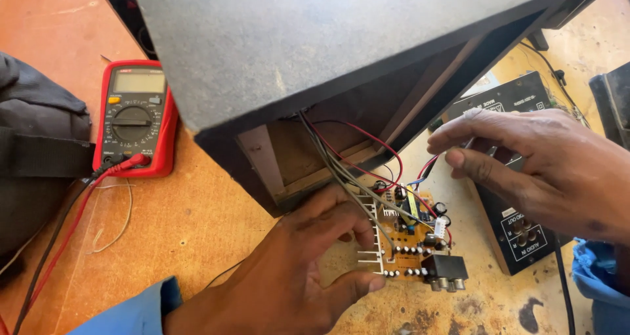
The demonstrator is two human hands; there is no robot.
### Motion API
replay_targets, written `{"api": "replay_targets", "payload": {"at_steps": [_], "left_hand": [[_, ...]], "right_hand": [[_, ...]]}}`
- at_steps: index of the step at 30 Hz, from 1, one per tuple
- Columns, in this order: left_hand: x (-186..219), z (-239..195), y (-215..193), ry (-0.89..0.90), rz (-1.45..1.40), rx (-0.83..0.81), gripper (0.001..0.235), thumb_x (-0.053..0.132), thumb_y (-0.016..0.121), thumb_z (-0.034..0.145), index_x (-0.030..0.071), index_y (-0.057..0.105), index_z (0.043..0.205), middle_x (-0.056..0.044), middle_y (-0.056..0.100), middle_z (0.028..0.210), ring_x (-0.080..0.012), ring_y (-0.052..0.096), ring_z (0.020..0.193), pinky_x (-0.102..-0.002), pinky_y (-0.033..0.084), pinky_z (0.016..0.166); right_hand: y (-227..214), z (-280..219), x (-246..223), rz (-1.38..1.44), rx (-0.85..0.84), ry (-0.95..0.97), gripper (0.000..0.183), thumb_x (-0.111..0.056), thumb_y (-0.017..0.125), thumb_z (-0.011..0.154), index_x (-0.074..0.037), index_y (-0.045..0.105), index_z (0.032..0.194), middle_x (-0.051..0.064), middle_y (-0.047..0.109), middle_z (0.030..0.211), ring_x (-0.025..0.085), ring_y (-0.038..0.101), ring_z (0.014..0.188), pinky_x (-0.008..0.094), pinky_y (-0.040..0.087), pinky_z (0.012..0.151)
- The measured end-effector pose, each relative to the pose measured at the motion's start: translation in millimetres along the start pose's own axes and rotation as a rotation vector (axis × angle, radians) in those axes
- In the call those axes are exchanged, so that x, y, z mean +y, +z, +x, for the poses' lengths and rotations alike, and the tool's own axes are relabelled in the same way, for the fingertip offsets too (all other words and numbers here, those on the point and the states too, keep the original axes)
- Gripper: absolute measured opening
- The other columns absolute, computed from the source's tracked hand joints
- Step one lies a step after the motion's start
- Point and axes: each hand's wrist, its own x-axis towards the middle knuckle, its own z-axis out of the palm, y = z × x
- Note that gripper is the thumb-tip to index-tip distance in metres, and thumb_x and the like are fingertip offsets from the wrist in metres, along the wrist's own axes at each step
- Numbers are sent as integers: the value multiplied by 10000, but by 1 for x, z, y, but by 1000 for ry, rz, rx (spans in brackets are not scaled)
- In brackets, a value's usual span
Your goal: The person opens a black speaker enclosure and connects several wires from the speaker to a circuit board. They plug in connectors and adjust wire positions on the board while a multimeter and tools remain on the workbench.
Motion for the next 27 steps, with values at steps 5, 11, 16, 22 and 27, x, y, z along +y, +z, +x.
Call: {"api": "replay_targets", "payload": {"at_steps": [5,11,16,22,27], "left_hand": [[19,0,-8,-80,-118,71,222,350,729,867,157,619,872,40,601,884,-112,580,840,-259,448,778],[25,-5,-8,-163,-247,100,220,298,752,876,139,604,847,47,567,821,-108,523,786,-258,430,753],[27,-9,-9,-288,-351,86,244,352,719,865,138,601,866,45,559,831,-98,551,814,-263,485,788],[37,-6,-14,-550,-514,73,243,317,739,860,128,604,929,7,591,878,-108,564,793,-271,442,766],[35,-8,-9,-465,-732,81,246,302,688,902,85,582,951,-19,530,894,-125,561,786,-307,556,719]], "right_hand": [[-11,-7,0,59,60,-88,397,-496,526,904,-379,755,1206,-167,907,928,109,842,837,348,597,793],[-15,-11,-4,34,11,-66,411,-504,521,898,-389,742,1225,-148,922,892,65,877,836,325,657,803],[-12,-11,-9,25,-3,-58,428,-527,501,892,-407,737,1227,-192,911,995,83,866,870,336,646,760],[-20,-12,-16,15,-57,42,423,-540,488,886,-444,747,1206,-213,932,963,58,877,854,306,647,755],[-35,-19,-36,110,-117,169,393,-481,510,909,-403,782,1182,-184,952,920,29,894,784,245,712,683]]}}
